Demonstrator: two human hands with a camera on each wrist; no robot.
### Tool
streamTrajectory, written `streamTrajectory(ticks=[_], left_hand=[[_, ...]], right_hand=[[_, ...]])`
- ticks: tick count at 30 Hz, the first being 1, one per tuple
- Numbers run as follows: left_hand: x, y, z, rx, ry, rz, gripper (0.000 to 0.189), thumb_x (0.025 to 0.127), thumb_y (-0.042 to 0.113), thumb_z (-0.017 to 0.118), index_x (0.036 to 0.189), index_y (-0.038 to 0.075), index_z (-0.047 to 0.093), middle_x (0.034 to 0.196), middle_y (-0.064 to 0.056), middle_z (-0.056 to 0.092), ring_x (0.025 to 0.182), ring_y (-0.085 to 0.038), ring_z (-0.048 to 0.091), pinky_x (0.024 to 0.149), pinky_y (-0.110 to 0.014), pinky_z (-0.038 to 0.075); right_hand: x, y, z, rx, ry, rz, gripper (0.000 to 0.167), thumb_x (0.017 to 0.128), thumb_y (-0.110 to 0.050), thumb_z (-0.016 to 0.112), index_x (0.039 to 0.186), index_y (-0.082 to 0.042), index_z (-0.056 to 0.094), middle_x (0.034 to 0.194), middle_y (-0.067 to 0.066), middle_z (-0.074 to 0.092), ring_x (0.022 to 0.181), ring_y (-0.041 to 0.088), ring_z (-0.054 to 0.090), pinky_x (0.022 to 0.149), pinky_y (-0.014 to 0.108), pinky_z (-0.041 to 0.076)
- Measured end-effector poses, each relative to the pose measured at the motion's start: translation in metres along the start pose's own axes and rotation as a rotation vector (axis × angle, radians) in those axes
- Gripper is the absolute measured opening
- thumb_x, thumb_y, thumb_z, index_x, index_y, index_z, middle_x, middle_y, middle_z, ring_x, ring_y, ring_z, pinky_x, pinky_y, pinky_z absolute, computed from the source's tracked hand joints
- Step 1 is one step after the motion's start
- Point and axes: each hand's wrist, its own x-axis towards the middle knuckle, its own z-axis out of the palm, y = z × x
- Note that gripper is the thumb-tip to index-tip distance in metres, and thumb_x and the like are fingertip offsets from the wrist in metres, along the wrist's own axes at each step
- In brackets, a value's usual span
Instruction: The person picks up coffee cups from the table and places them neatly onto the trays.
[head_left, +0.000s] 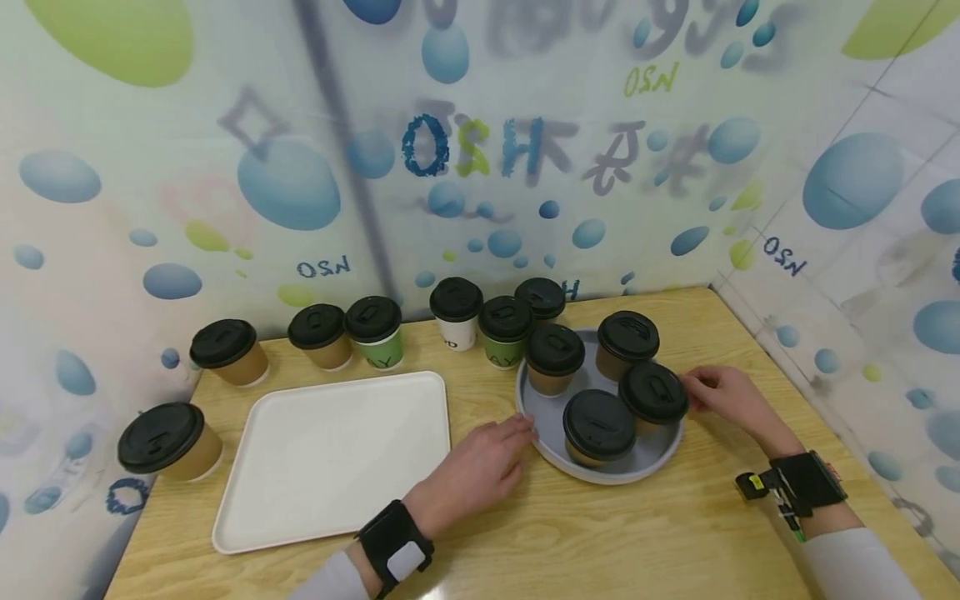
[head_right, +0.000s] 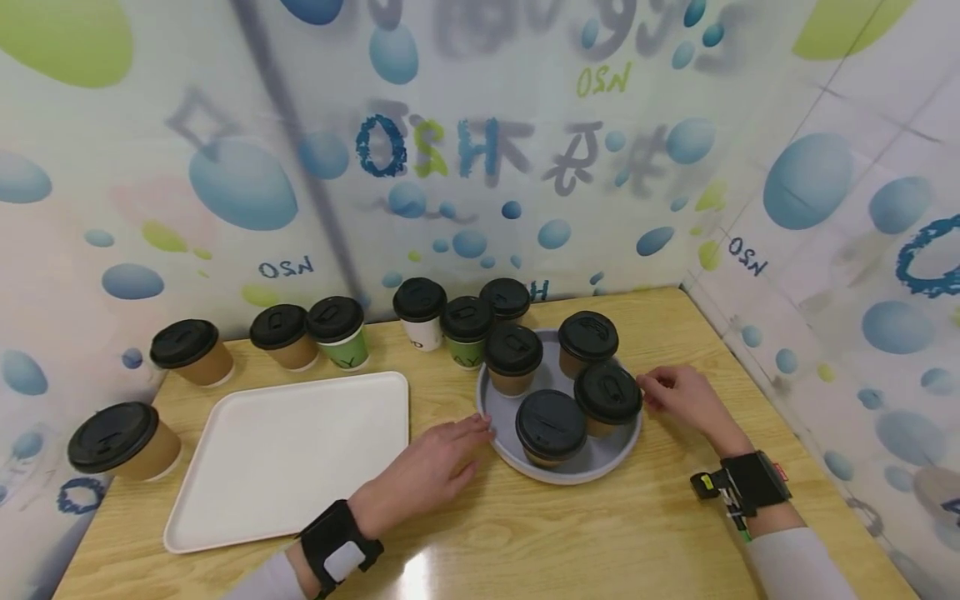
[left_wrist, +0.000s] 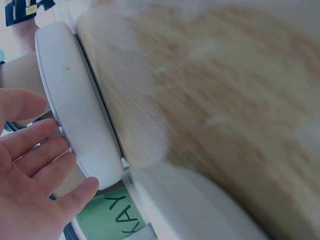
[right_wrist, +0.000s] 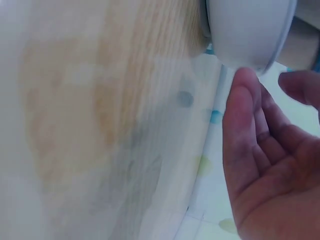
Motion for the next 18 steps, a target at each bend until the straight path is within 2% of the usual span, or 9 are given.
streamTrajectory(ticks=[5, 10, 14, 18], left_hand=[[-0.002, 0.004, -0.001, -0.019, -0.011, 0.035, 0.035, 0.099, 0.013, 0.067, 0.133, 0.004, 0.067, 0.145, -0.012, 0.060, 0.136, -0.023, 0.055, 0.109, -0.036, 0.048], [-0.003, 0.004, -0.001, -0.044, -0.015, 0.029, 0.036, 0.100, 0.014, 0.067, 0.134, 0.005, 0.066, 0.145, -0.012, 0.058, 0.135, -0.022, 0.056, 0.110, -0.034, 0.047], [-0.003, 0.002, -0.002, -0.078, -0.023, -0.049, 0.037, 0.101, 0.016, 0.065, 0.136, 0.005, 0.065, 0.149, -0.013, 0.053, 0.132, -0.022, 0.058, 0.107, -0.035, 0.049], [0.000, -0.009, -0.006, -0.125, 0.005, -0.147, 0.037, 0.102, 0.015, 0.064, 0.136, 0.003, 0.064, 0.148, -0.016, 0.052, 0.129, -0.027, 0.059, 0.105, -0.040, 0.051]], right_hand=[[-0.007, -0.002, 0.003, 0.102, -0.084, -0.002, 0.039, 0.110, -0.021, 0.054, 0.121, 0.014, 0.065, 0.085, 0.009, 0.071, 0.074, 0.018, 0.070, 0.068, 0.031, 0.061], [-0.008, -0.002, 0.006, 0.152, -0.106, 0.013, 0.039, 0.109, -0.020, 0.055, 0.124, 0.016, 0.062, 0.086, 0.009, 0.071, 0.076, 0.021, 0.071, 0.069, 0.033, 0.061], [-0.009, 0.000, 0.007, 0.177, -0.107, 0.022, 0.038, 0.109, -0.018, 0.055, 0.122, 0.017, 0.061, 0.086, 0.010, 0.071, 0.075, 0.021, 0.071, 0.070, 0.033, 0.062], [-0.008, -0.001, 0.007, 0.191, -0.112, 0.031, 0.036, 0.109, -0.016, 0.055, 0.121, 0.018, 0.060, 0.086, 0.010, 0.070, 0.075, 0.020, 0.070, 0.069, 0.034, 0.062]])
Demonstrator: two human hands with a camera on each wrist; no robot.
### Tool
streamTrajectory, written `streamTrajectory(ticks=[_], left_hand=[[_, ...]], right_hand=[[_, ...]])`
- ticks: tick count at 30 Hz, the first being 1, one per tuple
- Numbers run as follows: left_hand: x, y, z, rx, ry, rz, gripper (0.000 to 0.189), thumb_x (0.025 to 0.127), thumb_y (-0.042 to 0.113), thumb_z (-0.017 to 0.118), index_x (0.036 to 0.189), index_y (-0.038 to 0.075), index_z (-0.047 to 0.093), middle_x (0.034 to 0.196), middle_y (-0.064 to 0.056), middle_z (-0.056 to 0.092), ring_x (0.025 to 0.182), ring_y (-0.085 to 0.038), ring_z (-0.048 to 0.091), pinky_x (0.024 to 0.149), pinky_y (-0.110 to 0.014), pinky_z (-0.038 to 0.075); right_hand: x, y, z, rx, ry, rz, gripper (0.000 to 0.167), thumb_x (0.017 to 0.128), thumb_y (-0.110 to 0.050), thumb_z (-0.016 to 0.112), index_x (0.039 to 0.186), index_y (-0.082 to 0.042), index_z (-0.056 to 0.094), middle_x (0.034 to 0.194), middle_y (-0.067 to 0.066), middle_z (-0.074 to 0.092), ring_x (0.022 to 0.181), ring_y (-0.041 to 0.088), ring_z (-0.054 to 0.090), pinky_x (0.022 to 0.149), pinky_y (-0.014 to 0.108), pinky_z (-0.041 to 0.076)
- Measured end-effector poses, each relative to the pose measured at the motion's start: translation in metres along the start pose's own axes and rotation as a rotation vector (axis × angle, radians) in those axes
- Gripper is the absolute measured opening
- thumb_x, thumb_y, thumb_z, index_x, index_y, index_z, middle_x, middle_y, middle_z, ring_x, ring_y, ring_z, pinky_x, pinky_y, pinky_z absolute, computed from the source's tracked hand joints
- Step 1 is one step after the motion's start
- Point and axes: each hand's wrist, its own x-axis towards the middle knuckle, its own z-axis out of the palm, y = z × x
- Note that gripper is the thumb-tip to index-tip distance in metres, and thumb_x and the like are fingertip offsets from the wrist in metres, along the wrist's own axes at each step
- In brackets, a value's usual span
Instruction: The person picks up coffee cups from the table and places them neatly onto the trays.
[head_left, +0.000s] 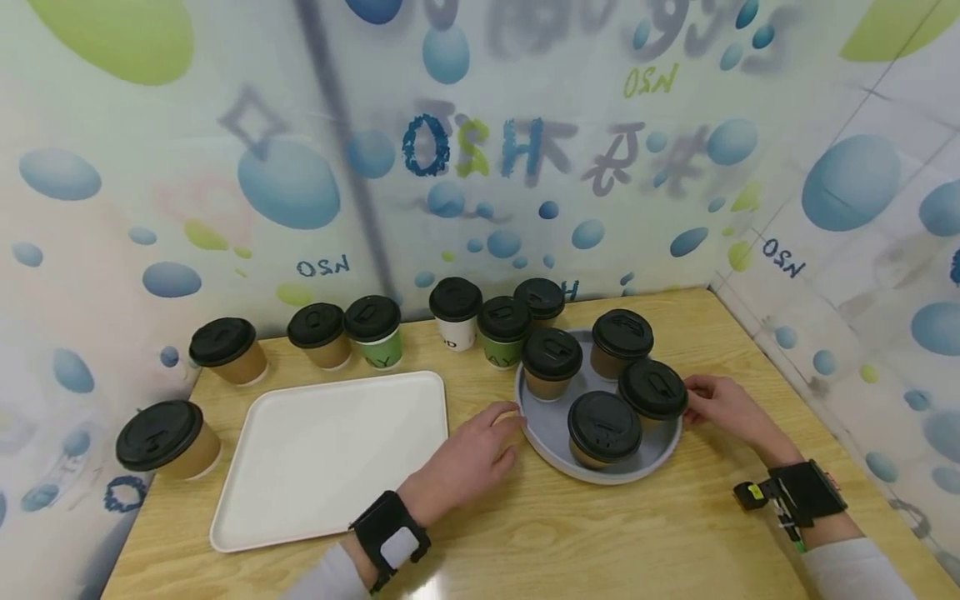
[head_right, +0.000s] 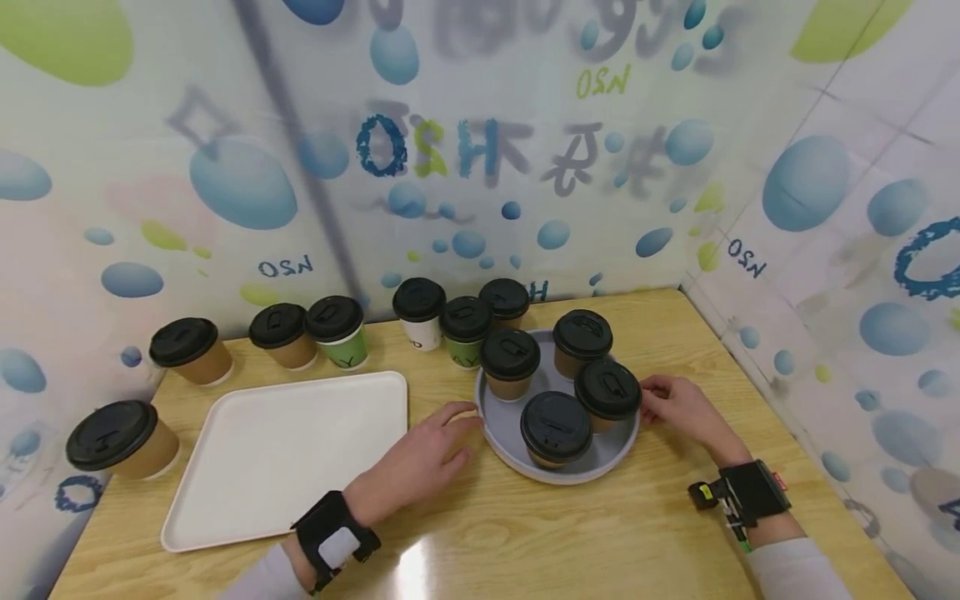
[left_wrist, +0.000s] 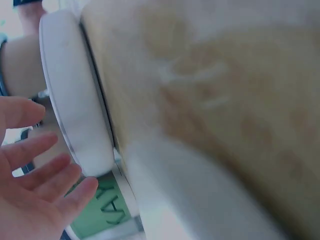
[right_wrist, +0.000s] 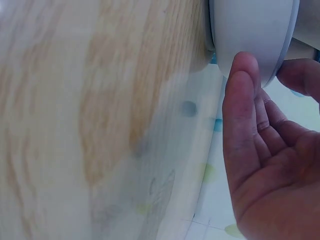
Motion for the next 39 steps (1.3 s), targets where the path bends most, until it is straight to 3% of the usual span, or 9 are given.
streamTrajectory(ticks=[5, 8, 12, 16, 23, 29, 39], left_hand=[[0.013, -0.020, -0.009, -0.150, 0.103, -0.157, 0.037, 0.101, 0.013, 0.064, 0.136, 0.001, 0.062, 0.143, -0.017, 0.055, 0.127, -0.033, 0.059, 0.103, -0.048, 0.052], [0.023, -0.028, -0.015, -0.215, 0.242, -0.237, 0.037, 0.100, 0.013, 0.065, 0.134, 0.001, 0.060, 0.138, -0.016, 0.056, 0.123, -0.033, 0.060, 0.098, -0.050, 0.053], [0.039, -0.032, -0.022, -0.225, 0.422, -0.259, 0.045, 0.100, 0.016, 0.068, 0.138, -0.001, 0.052, 0.137, -0.017, 0.053, 0.122, -0.033, 0.058, 0.097, -0.048, 0.053], [0.055, -0.032, -0.026, -0.322, 0.508, -0.304, 0.058, 0.099, 0.020, 0.071, 0.144, -0.004, 0.045, 0.137, -0.021, 0.050, 0.126, -0.034, 0.053, 0.100, -0.047, 0.052], [0.069, -0.046, -0.011, -0.510, 0.450, -0.476, 0.068, 0.095, 0.023, 0.076, 0.147, -0.007, 0.044, 0.143, -0.026, 0.050, 0.131, -0.040, 0.051, 0.105, -0.050, 0.049], [0.083, -0.063, 0.003, -0.613, 0.422, -0.461, 0.076, 0.093, 0.021, 0.078, 0.153, -0.004, 0.038, 0.151, -0.024, 0.045, 0.139, -0.039, 0.047, 0.114, -0.046, 0.042], [0.098, -0.069, 0.009, -0.661, 0.459, -0.447, 0.085, 0.087, 0.018, 0.084, 0.153, -0.001, 0.035, 0.151, -0.021, 0.047, 0.141, -0.036, 0.046, 0.118, -0.045, 0.036]], right_hand=[[-0.002, 0.000, 0.001, 0.020, -0.002, 0.024, 0.036, 0.107, -0.018, 0.058, 0.120, 0.017, 0.060, 0.089, 0.011, 0.072, 0.076, 0.019, 0.070, 0.070, 0.033, 0.061], [-0.003, 0.003, 0.002, 0.025, -0.004, 0.037, 0.036, 0.107, -0.019, 0.059, 0.119, 0.015, 0.061, 0.090, 0.010, 0.072, 0.078, 0.018, 0.070, 0.071, 0.032, 0.061], [-0.004, 0.005, 0.003, 0.031, -0.016, 0.035, 0.035, 0.107, -0.020, 0.060, 0.119, 0.013, 0.061, 0.090, 0.009, 0.071, 0.078, 0.018, 0.070, 0.071, 0.033, 0.061], [-0.005, 0.003, 0.001, 0.016, -0.009, 0.024, 0.035, 0.107, -0.022, 0.059, 0.118, 0.012, 0.061, 0.089, 0.009, 0.071, 0.077, 0.018, 0.070, 0.071, 0.033, 0.061], [-0.003, 0.001, 0.000, 0.035, -0.033, 0.010, 0.036, 0.107, -0.019, 0.059, 0.118, 0.015, 0.059, 0.090, 0.011, 0.070, 0.079, 0.018, 0.069, 0.071, 0.033, 0.061], [-0.001, 0.000, -0.001, 0.055, -0.051, 0.006, 0.034, 0.107, -0.017, 0.059, 0.117, 0.016, 0.057, 0.090, 0.012, 0.069, 0.078, 0.017, 0.069, 0.071, 0.033, 0.061], [-0.001, 0.001, -0.001, 0.050, -0.054, -0.018, 0.029, 0.107, -0.013, 0.057, 0.115, 0.015, 0.058, 0.089, 0.009, 0.070, 0.077, 0.017, 0.069, 0.070, 0.034, 0.061]])
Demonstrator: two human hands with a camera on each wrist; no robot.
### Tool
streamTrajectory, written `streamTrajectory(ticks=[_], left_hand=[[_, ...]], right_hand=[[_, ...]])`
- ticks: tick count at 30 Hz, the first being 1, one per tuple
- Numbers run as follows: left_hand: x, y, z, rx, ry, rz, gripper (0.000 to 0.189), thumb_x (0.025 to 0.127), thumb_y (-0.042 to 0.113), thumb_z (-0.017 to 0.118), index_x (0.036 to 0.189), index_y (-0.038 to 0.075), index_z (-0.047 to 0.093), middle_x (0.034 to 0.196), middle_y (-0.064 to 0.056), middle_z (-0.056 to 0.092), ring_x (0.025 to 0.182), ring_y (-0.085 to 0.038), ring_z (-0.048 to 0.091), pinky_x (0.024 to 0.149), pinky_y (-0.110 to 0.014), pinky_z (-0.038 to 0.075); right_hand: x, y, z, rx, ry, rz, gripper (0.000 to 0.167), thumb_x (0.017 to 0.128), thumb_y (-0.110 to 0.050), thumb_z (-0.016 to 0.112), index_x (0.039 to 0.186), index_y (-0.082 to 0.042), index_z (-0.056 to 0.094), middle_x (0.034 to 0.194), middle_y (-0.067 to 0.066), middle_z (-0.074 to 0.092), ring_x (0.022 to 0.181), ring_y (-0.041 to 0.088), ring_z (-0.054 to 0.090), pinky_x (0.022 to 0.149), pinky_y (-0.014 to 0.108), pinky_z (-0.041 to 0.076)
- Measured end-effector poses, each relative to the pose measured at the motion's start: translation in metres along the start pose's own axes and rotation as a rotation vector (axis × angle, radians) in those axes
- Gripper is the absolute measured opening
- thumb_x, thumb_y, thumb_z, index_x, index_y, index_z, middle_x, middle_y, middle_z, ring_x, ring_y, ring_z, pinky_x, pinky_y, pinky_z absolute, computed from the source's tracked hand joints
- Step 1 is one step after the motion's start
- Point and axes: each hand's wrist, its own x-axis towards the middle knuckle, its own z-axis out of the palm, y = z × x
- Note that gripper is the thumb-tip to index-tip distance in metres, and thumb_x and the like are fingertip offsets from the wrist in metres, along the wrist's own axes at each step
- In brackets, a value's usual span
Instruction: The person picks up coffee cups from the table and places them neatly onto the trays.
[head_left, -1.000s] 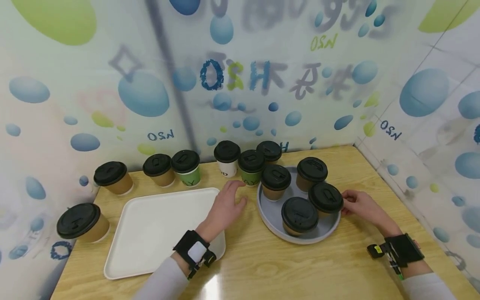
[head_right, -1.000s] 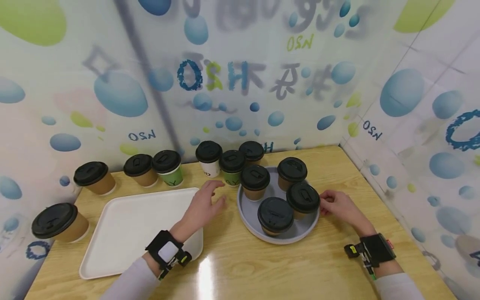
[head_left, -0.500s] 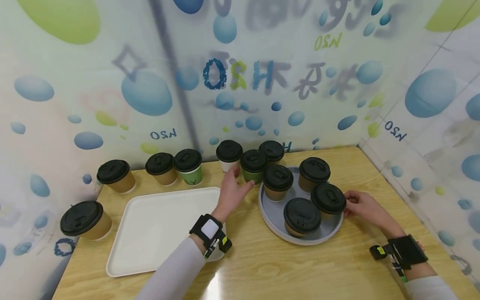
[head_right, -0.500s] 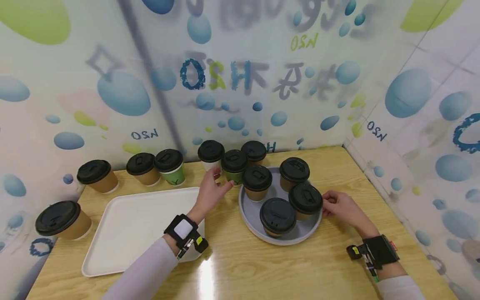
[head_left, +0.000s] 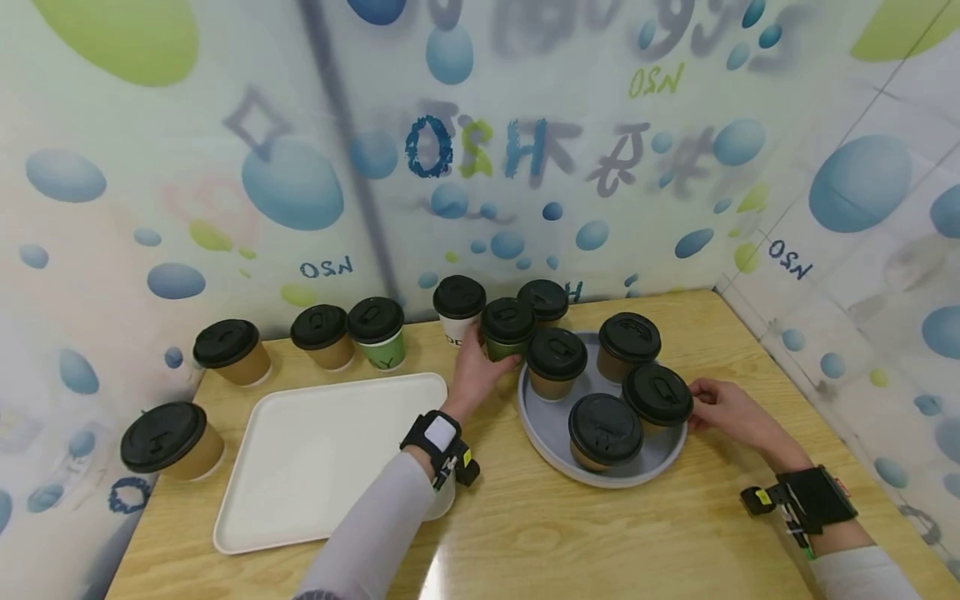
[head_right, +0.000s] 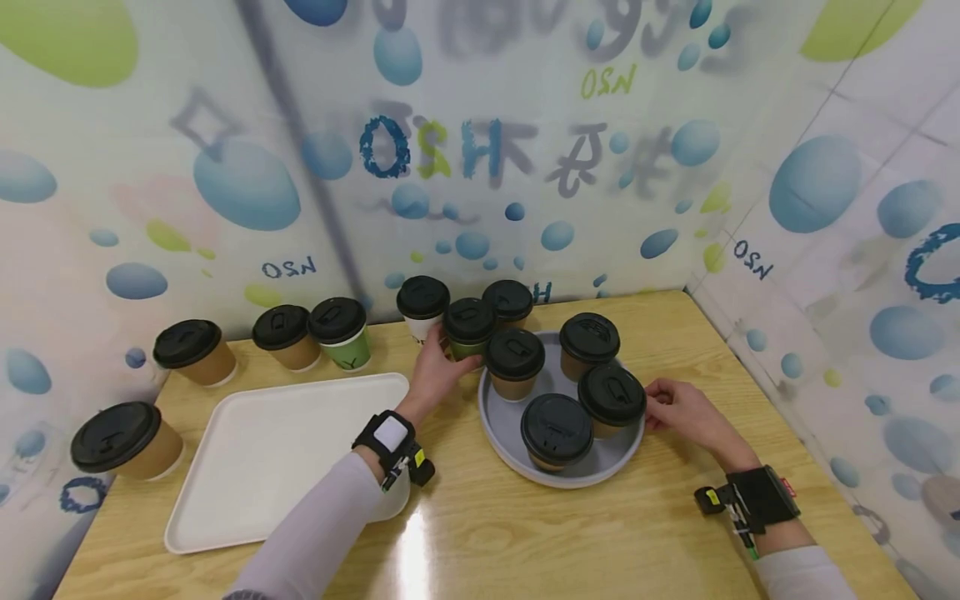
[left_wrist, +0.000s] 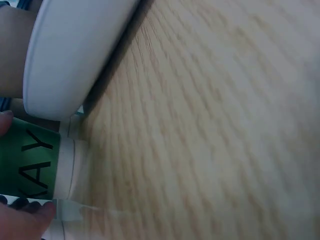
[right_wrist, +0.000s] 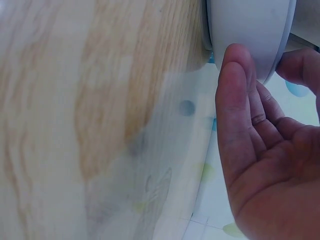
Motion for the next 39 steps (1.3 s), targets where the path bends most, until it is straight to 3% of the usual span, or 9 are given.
streamTrajectory(ticks=[11, 16, 21, 26, 31, 39], left_hand=[[0.003, -0.005, 0.006, -0.034, 0.025, 0.005, 0.089, 0.085, 0.019, 0.085, 0.155, 0.002, 0.034, 0.149, -0.019, 0.050, 0.137, -0.034, 0.050, 0.116, -0.046, 0.039], [-0.008, 0.003, -0.001, -0.102, 0.066, -0.054, 0.083, 0.087, 0.021, 0.084, 0.151, 0.002, 0.036, 0.148, -0.020, 0.049, 0.137, -0.038, 0.049, 0.111, -0.048, 0.045], [-0.026, 0.015, -0.013, -0.130, 0.096, -0.091, 0.086, 0.086, 0.025, 0.085, 0.153, 0.005, 0.034, 0.149, -0.016, 0.049, 0.140, -0.034, 0.048, 0.112, -0.047, 0.044], [-0.044, 0.023, -0.026, -0.176, 0.109, -0.050, 0.091, 0.084, 0.016, 0.086, 0.154, 0.005, 0.030, 0.150, -0.017, 0.045, 0.139, -0.035, 0.047, 0.115, -0.052, 0.040], [-0.062, 0.025, -0.037, -0.186, 0.040, -0.002, 0.088, 0.082, 0.009, 0.087, 0.153, 0.006, 0.035, 0.148, -0.016, 0.047, 0.140, -0.033, 0.046, 0.115, -0.054, 0.039], [-0.087, 0.029, -0.043, -0.182, -0.110, 0.025, 0.089, 0.081, 0.009, 0.089, 0.155, 0.010, 0.039, 0.151, -0.008, 0.050, 0.141, -0.025, 0.048, 0.115, -0.043, 0.042]], right_hand=[[0.001, 0.001, 0.000, -0.004, -0.009, 0.008, 0.029, 0.108, -0.012, 0.056, 0.117, 0.015, 0.057, 0.091, 0.010, 0.070, 0.078, 0.018, 0.069, 0.071, 0.033, 0.061], [0.001, 0.003, 0.000, -0.023, 0.001, 0.009, 0.029, 0.108, -0.014, 0.057, 0.115, 0.014, 0.058, 0.089, 0.011, 0.069, 0.077, 0.018, 0.069, 0.071, 0.033, 0.061], [0.001, 0.003, -0.001, -0.024, 0.002, 0.004, 0.030, 0.108, -0.015, 0.057, 0.114, 0.014, 0.058, 0.089, 0.012, 0.069, 0.077, 0.018, 0.069, 0.071, 0.033, 0.061], [0.002, 0.002, -0.002, -0.028, -0.001, 0.009, 0.030, 0.108, -0.015, 0.057, 0.114, 0.014, 0.057, 0.089, 0.012, 0.069, 0.078, 0.018, 0.069, 0.071, 0.033, 0.061], [0.001, 0.000, -0.002, -0.028, -0.012, 0.018, 0.031, 0.107, -0.016, 0.058, 0.114, 0.014, 0.057, 0.089, 0.011, 0.069, 0.078, 0.017, 0.068, 0.071, 0.033, 0.061], [0.000, 0.000, 0.000, -0.018, -0.018, 0.011, 0.030, 0.107, -0.014, 0.058, 0.114, 0.014, 0.057, 0.089, 0.012, 0.069, 0.077, 0.017, 0.068, 0.071, 0.034, 0.061]])
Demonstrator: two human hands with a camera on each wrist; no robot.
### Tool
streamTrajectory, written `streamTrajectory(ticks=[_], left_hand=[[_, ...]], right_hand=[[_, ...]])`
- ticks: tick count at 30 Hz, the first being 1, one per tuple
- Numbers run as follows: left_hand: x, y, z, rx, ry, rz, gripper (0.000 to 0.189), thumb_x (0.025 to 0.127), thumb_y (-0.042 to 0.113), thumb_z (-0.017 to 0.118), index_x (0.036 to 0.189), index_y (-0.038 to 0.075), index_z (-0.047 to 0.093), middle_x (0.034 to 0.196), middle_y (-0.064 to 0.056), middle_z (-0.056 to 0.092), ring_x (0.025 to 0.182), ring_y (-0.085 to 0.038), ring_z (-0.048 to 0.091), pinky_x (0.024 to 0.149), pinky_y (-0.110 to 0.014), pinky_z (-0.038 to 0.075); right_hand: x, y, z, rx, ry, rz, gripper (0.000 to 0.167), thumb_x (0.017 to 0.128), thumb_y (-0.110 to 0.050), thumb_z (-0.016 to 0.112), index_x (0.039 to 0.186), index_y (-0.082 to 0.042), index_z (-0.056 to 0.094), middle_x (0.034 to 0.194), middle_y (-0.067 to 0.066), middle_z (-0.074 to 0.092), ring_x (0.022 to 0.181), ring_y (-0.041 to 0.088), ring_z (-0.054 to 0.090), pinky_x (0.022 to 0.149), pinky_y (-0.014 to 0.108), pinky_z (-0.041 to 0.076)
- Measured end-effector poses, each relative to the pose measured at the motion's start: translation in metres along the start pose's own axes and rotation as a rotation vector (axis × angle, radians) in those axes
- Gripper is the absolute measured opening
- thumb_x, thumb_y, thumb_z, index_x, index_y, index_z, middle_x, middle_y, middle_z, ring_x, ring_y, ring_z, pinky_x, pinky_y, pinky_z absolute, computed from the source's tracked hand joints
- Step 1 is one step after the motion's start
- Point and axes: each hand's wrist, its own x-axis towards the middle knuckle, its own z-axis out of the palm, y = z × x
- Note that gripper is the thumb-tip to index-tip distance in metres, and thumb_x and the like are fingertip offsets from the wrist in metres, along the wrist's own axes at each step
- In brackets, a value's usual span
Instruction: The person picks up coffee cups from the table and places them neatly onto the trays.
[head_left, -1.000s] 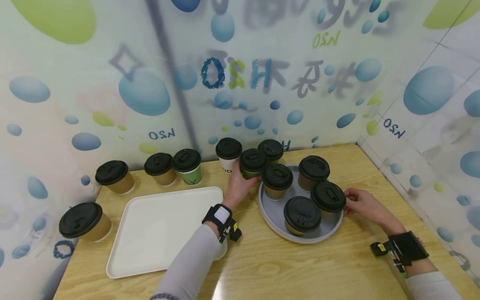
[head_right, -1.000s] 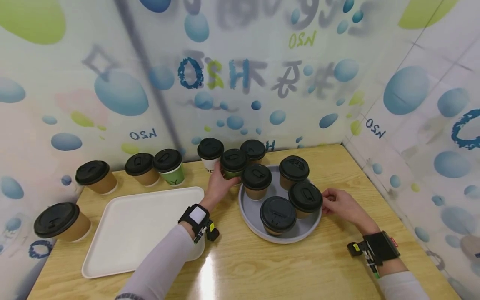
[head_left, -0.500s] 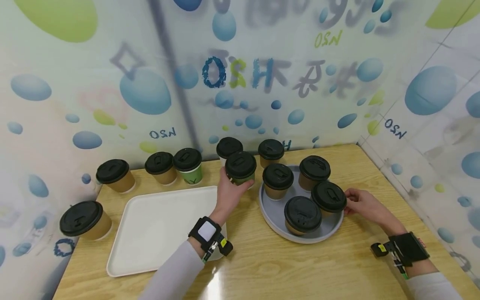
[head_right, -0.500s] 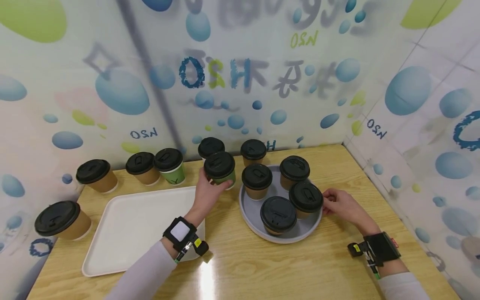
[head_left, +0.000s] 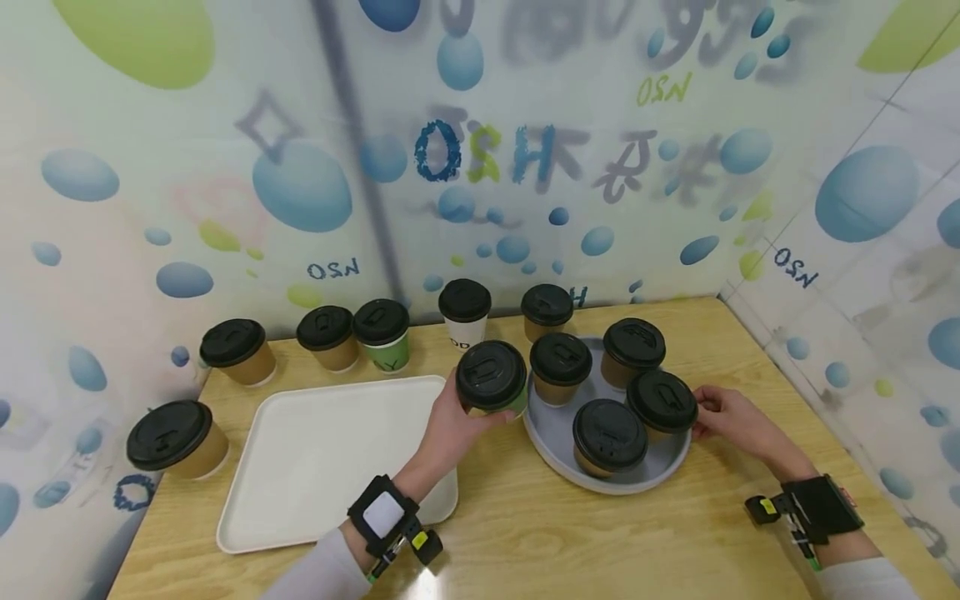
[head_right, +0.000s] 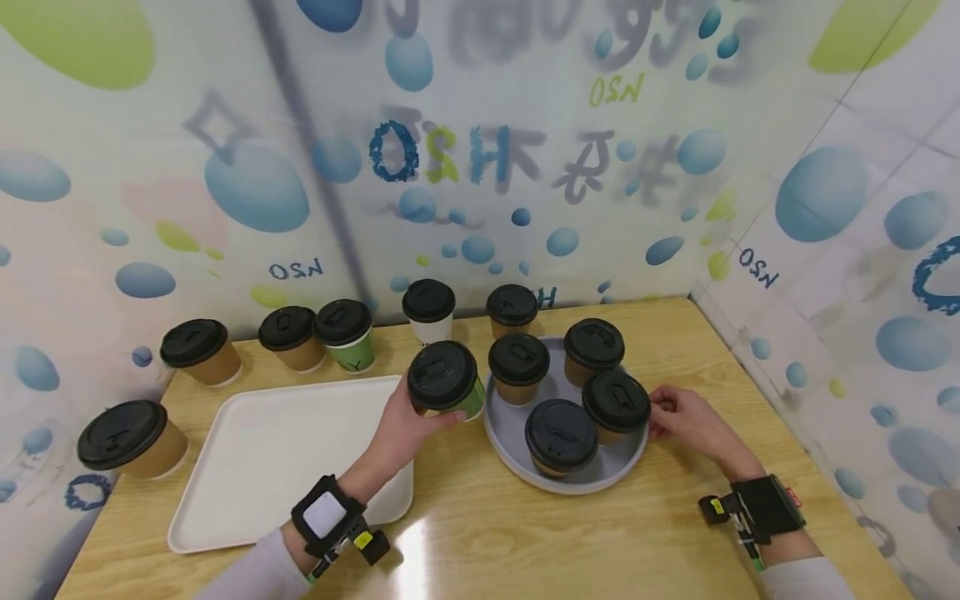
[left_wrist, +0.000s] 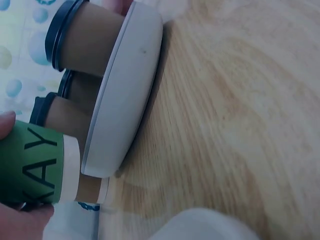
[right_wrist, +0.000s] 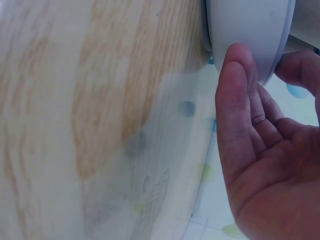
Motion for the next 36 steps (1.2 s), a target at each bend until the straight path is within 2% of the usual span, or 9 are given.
streamTrajectory(ticks=[4, 7, 11, 16, 24, 31, 36], left_hand=[[-0.006, 0.006, 0.005, -0.004, -0.093, 0.061, 0.084, 0.081, 0.008, 0.089, 0.152, 0.012, 0.044, 0.147, -0.005, 0.054, 0.137, -0.024, 0.052, 0.112, -0.041, 0.045], [-0.007, 0.007, 0.009, 0.008, -0.138, 0.098, 0.082, 0.080, 0.010, 0.090, 0.150, 0.013, 0.048, 0.145, -0.003, 0.057, 0.134, -0.021, 0.055, 0.109, -0.038, 0.048], [-0.007, 0.004, 0.016, 0.064, -0.140, 0.101, 0.080, 0.078, 0.016, 0.092, 0.148, 0.013, 0.051, 0.139, -0.001, 0.062, 0.128, -0.018, 0.059, 0.104, -0.036, 0.051], [-0.005, 0.002, 0.022, 0.103, -0.132, 0.089, 0.079, 0.078, 0.020, 0.092, 0.147, 0.013, 0.052, 0.137, -0.001, 0.063, 0.127, -0.018, 0.060, 0.103, -0.038, 0.052], [0.003, 0.011, 0.032, 0.176, -0.135, 0.051, 0.084, 0.079, 0.026, 0.091, 0.150, 0.013, 0.049, 0.144, -0.004, 0.058, 0.134, -0.022, 0.055, 0.106, -0.043, 0.050], [0.007, 0.017, 0.039, 0.202, -0.143, 0.047, 0.082, 0.081, 0.024, 0.090, 0.151, 0.014, 0.048, 0.146, -0.004, 0.056, 0.133, -0.023, 0.055, 0.106, -0.045, 0.050], [0.009, 0.020, 0.043, 0.233, -0.129, 0.038, 0.086, 0.082, 0.026, 0.089, 0.153, 0.011, 0.043, 0.146, -0.008, 0.055, 0.132, -0.025, 0.056, 0.105, -0.044, 0.051]], right_hand=[[-0.001, -0.001, 0.001, 0.002, 0.009, 0.003, 0.030, 0.107, -0.015, 0.058, 0.114, 0.014, 0.057, 0.089, 0.012, 0.069, 0.077, 0.017, 0.068, 0.071, 0.035, 0.061], [-0.001, -0.001, 0.002, 0.007, 0.008, 0.009, 0.029, 0.107, -0.014, 0.058, 0.114, 0.014, 0.057, 0.090, 0.012, 0.069, 0.078, 0.017, 0.068, 0.071, 0.035, 0.061], [-0.001, 0.002, 0.004, 0.017, -0.002, 0.019, 0.030, 0.107, -0.015, 0.058, 0.114, 0.014, 0.057, 0.090, 0.012, 0.070, 0.079, 0.018, 0.068, 0.072, 0.034, 0.061], [-0.001, 0.003, 0.003, 0.023, -0.007, 0.012, 0.031, 0.107, -0.016, 0.058, 0.115, 0.014, 0.057, 0.091, 0.012, 0.069, 0.079, 0.016, 0.068, 0.072, 0.032, 0.061], [0.000, 0.003, 0.001, 0.026, -0.008, 0.008, 0.031, 0.108, -0.016, 0.057, 0.115, 0.015, 0.056, 0.091, 0.012, 0.069, 0.079, 0.015, 0.067, 0.073, 0.032, 0.061], [-0.001, 0.003, 0.001, 0.028, -0.005, 0.012, 0.031, 0.108, -0.016, 0.057, 0.116, 0.014, 0.056, 0.091, 0.012, 0.069, 0.079, 0.016, 0.068, 0.073, 0.033, 0.061], [-0.001, 0.001, 0.003, 0.034, 0.000, 0.009, 0.031, 0.108, -0.016, 0.057, 0.116, 0.014, 0.056, 0.091, 0.012, 0.069, 0.079, 0.017, 0.068, 0.072, 0.034, 0.061]])
